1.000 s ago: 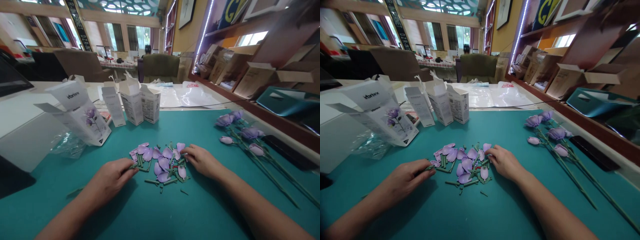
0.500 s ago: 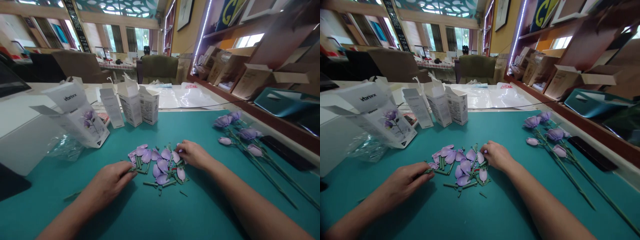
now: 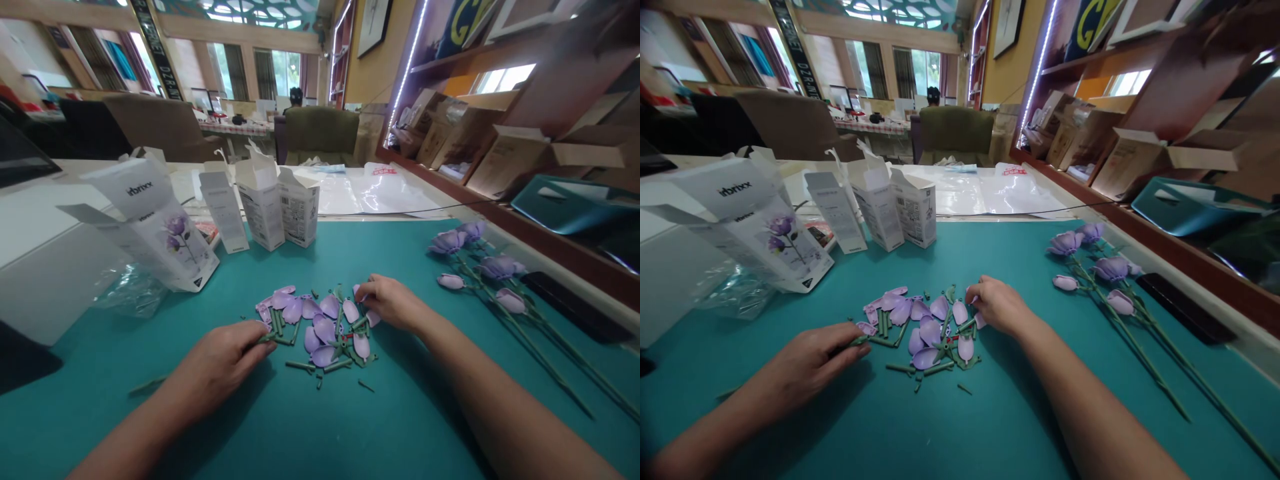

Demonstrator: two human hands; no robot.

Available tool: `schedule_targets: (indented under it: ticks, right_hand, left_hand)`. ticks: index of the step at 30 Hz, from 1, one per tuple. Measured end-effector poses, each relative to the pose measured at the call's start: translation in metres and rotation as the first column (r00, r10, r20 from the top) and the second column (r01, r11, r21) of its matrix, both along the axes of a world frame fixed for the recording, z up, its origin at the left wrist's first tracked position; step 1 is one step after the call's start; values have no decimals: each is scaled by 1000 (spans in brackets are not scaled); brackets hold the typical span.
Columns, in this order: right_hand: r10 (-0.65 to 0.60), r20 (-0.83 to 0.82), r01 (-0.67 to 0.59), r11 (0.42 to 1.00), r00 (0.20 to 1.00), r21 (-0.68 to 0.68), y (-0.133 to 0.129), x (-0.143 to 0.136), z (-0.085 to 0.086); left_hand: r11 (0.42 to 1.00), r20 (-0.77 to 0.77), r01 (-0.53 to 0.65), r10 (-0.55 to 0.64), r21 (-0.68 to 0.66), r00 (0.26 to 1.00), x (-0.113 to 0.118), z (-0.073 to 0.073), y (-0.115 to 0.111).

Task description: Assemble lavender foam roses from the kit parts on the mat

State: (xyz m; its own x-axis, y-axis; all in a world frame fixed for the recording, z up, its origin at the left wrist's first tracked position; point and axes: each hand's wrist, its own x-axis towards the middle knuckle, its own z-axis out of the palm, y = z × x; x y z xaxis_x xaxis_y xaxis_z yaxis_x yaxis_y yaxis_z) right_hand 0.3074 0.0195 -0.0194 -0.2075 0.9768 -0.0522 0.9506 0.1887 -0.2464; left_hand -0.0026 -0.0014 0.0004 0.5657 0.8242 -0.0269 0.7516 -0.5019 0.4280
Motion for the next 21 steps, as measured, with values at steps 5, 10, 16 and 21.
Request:
schedule_targets:
  ticks: [5,10,16,21]
  right_hand:
    - [-32,52,31,999,998,23,4,3,0]
    - [129,142,-124,991,981,-42,4,-2,8]
    - [204,261,-172,975,944,-142,10,-13,16]
    - [176,291,-137,979,940,-151,12,-16,14]
  left_hand:
    - [1000,-2,0,0,-28,1000,0,0,0]
    - [999,-3,-7,6,-40,1000,0,3,-2]
    - [1000,37,12,-11,-26,999,1,6,-2]
    - [999,33,2,0,-49,999,2,11,-8]
